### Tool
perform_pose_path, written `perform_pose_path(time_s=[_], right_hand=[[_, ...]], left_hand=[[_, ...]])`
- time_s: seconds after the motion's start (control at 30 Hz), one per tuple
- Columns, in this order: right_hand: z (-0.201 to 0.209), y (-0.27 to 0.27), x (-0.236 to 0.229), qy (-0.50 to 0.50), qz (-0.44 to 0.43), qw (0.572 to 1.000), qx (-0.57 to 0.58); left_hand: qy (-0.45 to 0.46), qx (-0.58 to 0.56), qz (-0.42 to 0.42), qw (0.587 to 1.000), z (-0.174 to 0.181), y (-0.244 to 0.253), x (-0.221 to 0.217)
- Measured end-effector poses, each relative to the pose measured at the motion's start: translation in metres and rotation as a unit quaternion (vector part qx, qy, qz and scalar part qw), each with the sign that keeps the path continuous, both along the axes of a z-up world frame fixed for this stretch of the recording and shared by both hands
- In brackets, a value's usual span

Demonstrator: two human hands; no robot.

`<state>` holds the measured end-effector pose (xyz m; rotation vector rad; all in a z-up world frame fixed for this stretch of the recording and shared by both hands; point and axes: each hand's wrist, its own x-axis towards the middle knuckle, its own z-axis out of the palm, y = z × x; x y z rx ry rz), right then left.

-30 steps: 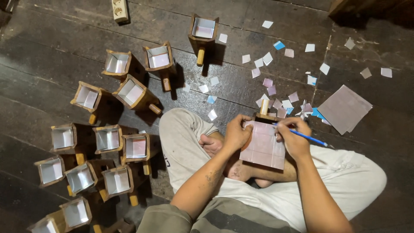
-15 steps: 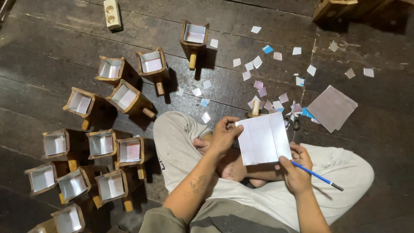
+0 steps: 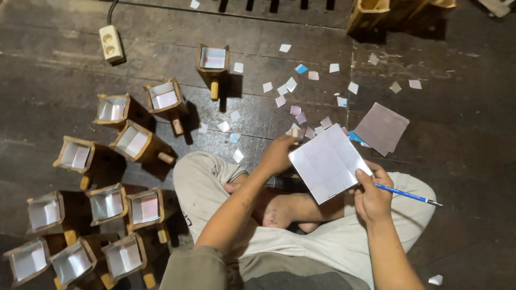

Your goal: Marking a reflective sheet with a pen and cutting it to size using scissors for assembly into wooden lanterns.

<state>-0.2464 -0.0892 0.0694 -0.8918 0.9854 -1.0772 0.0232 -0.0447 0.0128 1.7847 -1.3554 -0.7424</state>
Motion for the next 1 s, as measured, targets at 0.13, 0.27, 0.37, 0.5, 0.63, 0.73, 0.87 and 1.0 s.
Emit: perform_pose_path(time_s=[0.13,0.27,0.37,0.5,0.63,0.73,0.87,1.0], right_hand=[[-0.008,-0.004,-0.002,-0.001,0.004,1.000,-0.005],[-0.022,-0.010,-0.001,-0.004,0.013,1.000,0.001],[-0.033,-0.014,0.005,0.005,0.048,0.998,0.026],[-0.051,-0.026,0.011,0.041,0.096,0.993,0.056],[-0.059,-0.033,0.021,0.073,0.133,0.986,0.063],[-0.046,-0.029,0.036,0.095,0.161,0.978,0.090],[-0.042,-0.028,0.053,0.149,0.191,0.966,0.086],[-0.050,-0.035,0.066,0.218,0.239,0.944,0.063]], left_hand=[[-0.107,0.069,0.004,0.992,-0.005,-0.004,0.003],[-0.120,0.078,0.071,0.987,0.010,0.017,0.003],[-0.044,0.095,0.131,0.986,0.026,0.032,0.004],[0.041,0.078,0.181,0.979,0.013,0.044,0.003],[0.123,0.097,0.193,0.969,-0.001,0.048,0.004],[0.182,0.086,0.217,0.955,-0.024,0.051,0.002],[0.244,0.084,0.283,0.924,-0.011,0.053,0.004],[0.282,0.068,0.284,0.914,0.001,0.057,0.000]])
